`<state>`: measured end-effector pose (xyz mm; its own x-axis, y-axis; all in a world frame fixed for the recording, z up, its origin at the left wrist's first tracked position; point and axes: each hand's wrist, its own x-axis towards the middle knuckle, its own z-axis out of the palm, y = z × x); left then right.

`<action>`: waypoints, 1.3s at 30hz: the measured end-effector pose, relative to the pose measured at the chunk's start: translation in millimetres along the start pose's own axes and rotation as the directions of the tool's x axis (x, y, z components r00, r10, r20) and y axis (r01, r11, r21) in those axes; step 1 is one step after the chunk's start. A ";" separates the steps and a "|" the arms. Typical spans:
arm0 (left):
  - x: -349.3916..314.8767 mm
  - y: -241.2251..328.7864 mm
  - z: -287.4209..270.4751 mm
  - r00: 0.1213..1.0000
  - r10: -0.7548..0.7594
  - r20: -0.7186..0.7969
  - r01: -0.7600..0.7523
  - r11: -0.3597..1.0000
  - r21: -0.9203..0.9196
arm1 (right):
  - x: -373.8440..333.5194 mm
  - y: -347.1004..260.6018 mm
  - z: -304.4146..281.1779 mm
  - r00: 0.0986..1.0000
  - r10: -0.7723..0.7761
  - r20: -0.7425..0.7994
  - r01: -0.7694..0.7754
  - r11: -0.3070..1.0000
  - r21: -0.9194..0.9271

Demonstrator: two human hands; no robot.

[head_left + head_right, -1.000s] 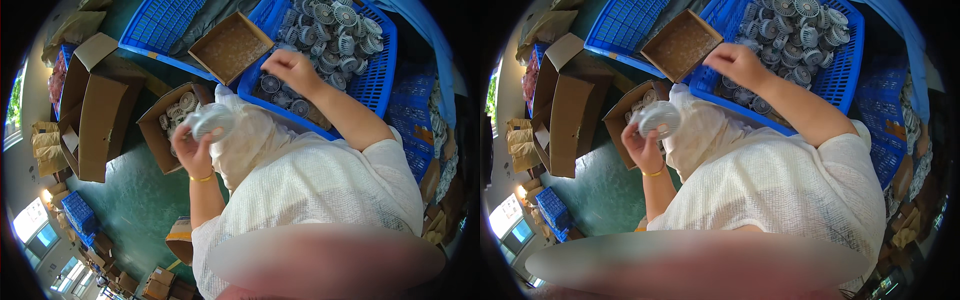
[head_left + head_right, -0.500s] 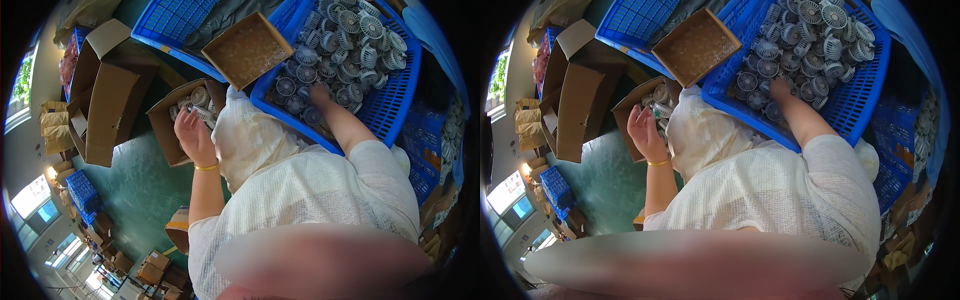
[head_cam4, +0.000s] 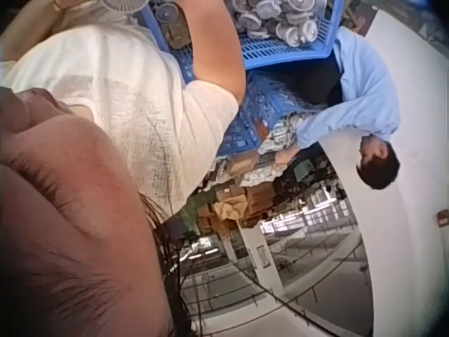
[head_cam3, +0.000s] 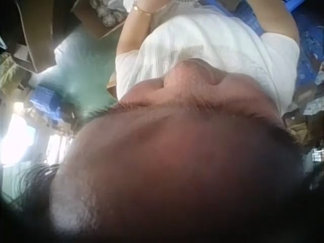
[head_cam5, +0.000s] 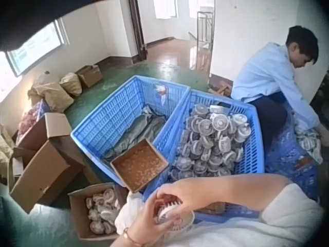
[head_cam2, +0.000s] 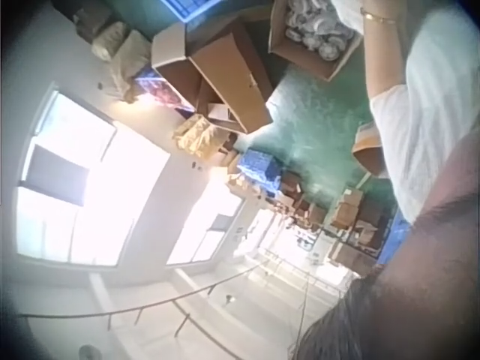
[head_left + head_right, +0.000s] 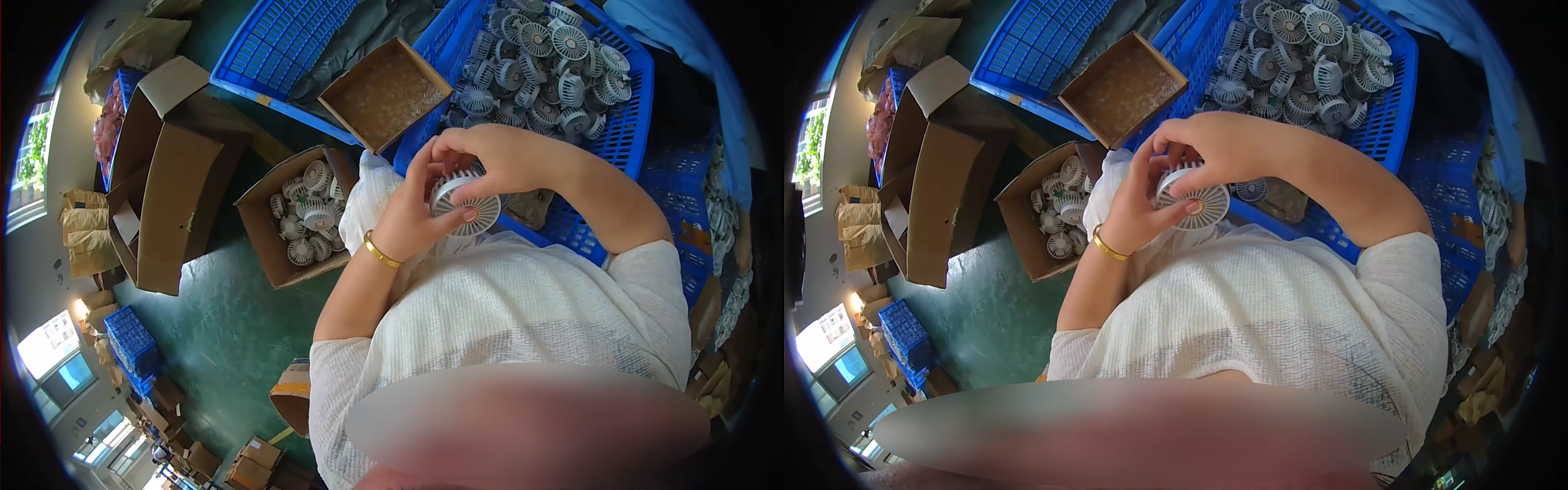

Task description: The person assembles small portable fans by hand, combining plastic fan housings, fan blades, and motor components.

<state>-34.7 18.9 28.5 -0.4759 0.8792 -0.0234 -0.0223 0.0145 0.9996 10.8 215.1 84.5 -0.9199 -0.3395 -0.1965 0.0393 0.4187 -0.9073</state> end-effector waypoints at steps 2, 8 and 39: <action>-11.0 -1.3 -4.3 0.991 -0.074 -0.109 0.058 0.989 -0.137 | 25.7 -5.7 -3.8 0.998 0.044 -0.049 -0.041 0.997 0.064; -41.1 -23.2 -15.7 0.893 -0.122 -0.432 -0.096 0.889 -0.449 | 124.5 69.8 -14.3 0.918 -0.179 -0.355 -0.030 0.859 -0.511; -33.6 -29.4 -4.9 0.880 -0.021 -0.474 -0.122 0.955 -0.270 | 50.6 10.6 34.8 0.939 -0.063 -0.338 0.179 0.929 0.324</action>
<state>-22.4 -13.3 -0.1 -0.8350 0.5481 -0.0481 -0.2010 -0.2225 0.9540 -21.8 173.0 52.0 -0.9981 -0.0608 -0.0014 -0.0020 0.0551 -0.9985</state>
